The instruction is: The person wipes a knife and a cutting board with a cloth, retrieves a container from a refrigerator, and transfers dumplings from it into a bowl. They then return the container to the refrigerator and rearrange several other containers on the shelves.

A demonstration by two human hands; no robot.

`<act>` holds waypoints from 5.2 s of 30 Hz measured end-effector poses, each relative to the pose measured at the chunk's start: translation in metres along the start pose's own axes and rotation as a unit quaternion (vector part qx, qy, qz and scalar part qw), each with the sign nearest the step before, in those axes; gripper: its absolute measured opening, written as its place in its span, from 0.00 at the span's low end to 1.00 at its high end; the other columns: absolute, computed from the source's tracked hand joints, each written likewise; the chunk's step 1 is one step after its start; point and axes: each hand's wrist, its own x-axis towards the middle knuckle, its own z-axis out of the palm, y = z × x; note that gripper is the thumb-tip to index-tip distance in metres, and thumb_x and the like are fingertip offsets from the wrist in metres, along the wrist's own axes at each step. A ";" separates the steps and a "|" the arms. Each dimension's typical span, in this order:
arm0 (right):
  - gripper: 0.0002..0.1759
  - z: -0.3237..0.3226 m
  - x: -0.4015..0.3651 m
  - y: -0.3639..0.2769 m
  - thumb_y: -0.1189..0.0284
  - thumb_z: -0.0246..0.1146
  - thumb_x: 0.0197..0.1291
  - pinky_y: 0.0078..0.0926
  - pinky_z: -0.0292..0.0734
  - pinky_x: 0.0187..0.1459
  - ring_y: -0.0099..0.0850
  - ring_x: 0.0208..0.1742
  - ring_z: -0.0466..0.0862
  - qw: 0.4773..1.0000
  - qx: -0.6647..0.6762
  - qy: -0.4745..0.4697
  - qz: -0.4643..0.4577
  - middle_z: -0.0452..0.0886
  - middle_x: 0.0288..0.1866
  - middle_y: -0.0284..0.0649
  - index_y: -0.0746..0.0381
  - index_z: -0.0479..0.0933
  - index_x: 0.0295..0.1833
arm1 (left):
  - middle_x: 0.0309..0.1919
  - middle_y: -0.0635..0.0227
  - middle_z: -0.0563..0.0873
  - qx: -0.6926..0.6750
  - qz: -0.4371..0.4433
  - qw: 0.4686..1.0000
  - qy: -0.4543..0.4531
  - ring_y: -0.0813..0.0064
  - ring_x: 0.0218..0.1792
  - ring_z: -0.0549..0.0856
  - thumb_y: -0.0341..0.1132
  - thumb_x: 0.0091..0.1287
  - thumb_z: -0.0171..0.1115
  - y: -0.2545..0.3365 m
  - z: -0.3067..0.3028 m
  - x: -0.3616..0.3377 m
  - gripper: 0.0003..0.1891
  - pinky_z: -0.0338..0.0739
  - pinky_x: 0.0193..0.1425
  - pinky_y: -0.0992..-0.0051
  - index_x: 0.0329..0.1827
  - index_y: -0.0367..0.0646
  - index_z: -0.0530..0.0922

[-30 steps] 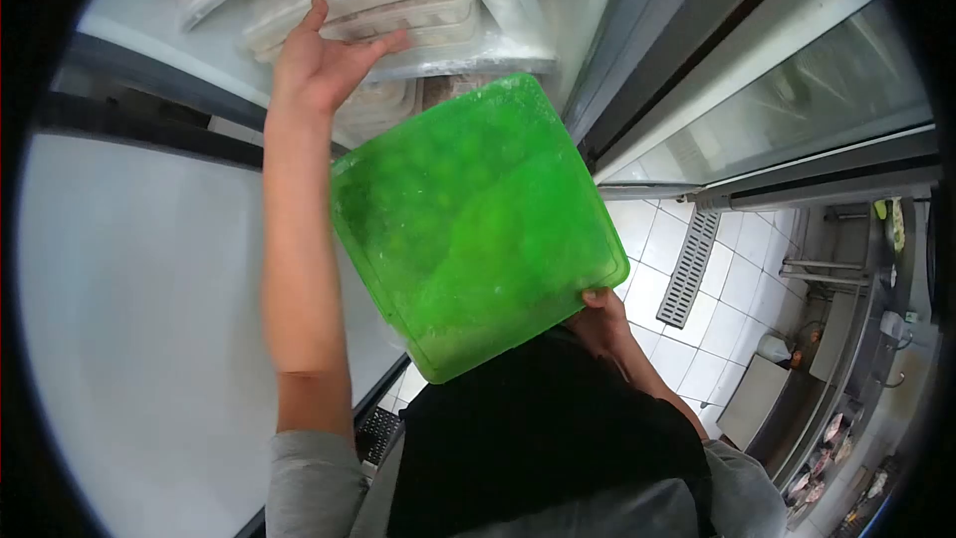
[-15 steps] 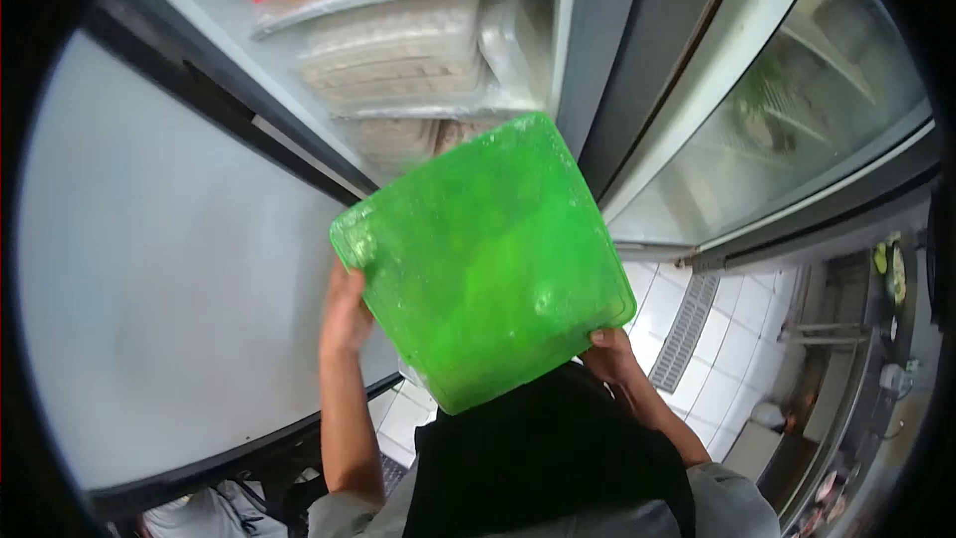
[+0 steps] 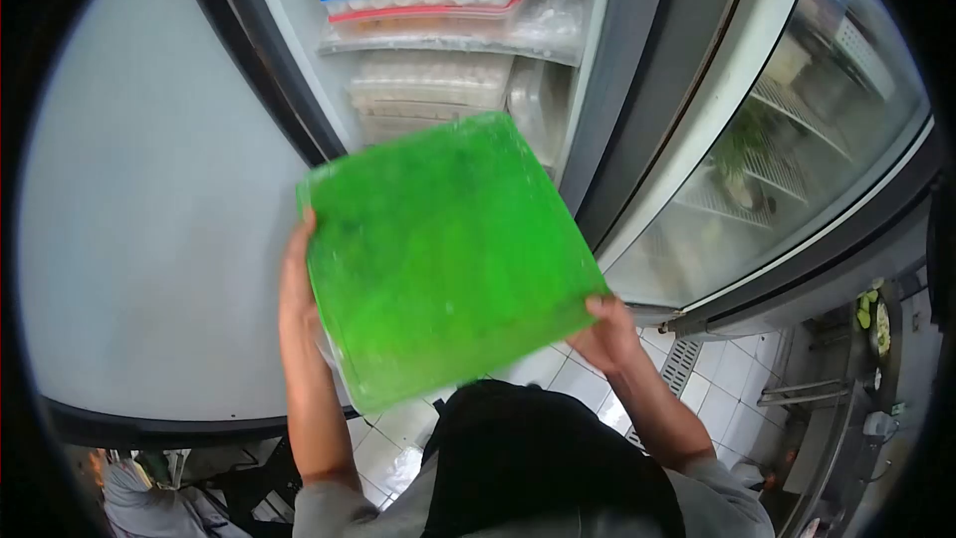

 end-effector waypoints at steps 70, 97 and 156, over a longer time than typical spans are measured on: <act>0.68 0.148 0.271 -0.184 0.27 0.59 0.54 0.36 0.57 0.76 0.50 0.79 0.61 0.721 -0.617 0.204 -0.240 0.59 0.77 0.63 0.71 0.46 0.81 | 0.49 0.58 0.87 0.273 0.497 0.807 -0.162 0.66 0.51 0.85 0.38 0.56 0.79 0.146 0.130 0.262 0.30 0.77 0.58 0.68 0.58 0.36 0.75; 0.30 0.183 0.249 -0.182 0.60 0.68 0.65 0.24 0.74 0.57 0.28 0.53 0.81 0.824 -0.404 0.103 -0.384 0.85 0.53 0.46 0.74 0.77 0.61 | 0.61 0.47 0.78 0.061 0.154 0.975 -0.149 0.51 0.58 0.83 0.65 0.69 0.57 0.199 0.129 0.170 0.43 0.84 0.52 0.47 0.70 0.32 0.66; 0.23 0.129 0.232 -0.108 0.71 0.60 0.67 0.60 0.85 0.55 0.53 0.61 0.78 0.990 -0.004 0.037 -0.137 0.68 0.64 0.51 0.73 0.66 0.62 | 0.68 0.54 0.74 -0.069 0.099 0.992 -0.047 0.49 0.66 0.76 0.45 0.61 0.62 0.145 0.227 0.123 0.33 0.69 0.68 0.39 0.69 0.43 0.68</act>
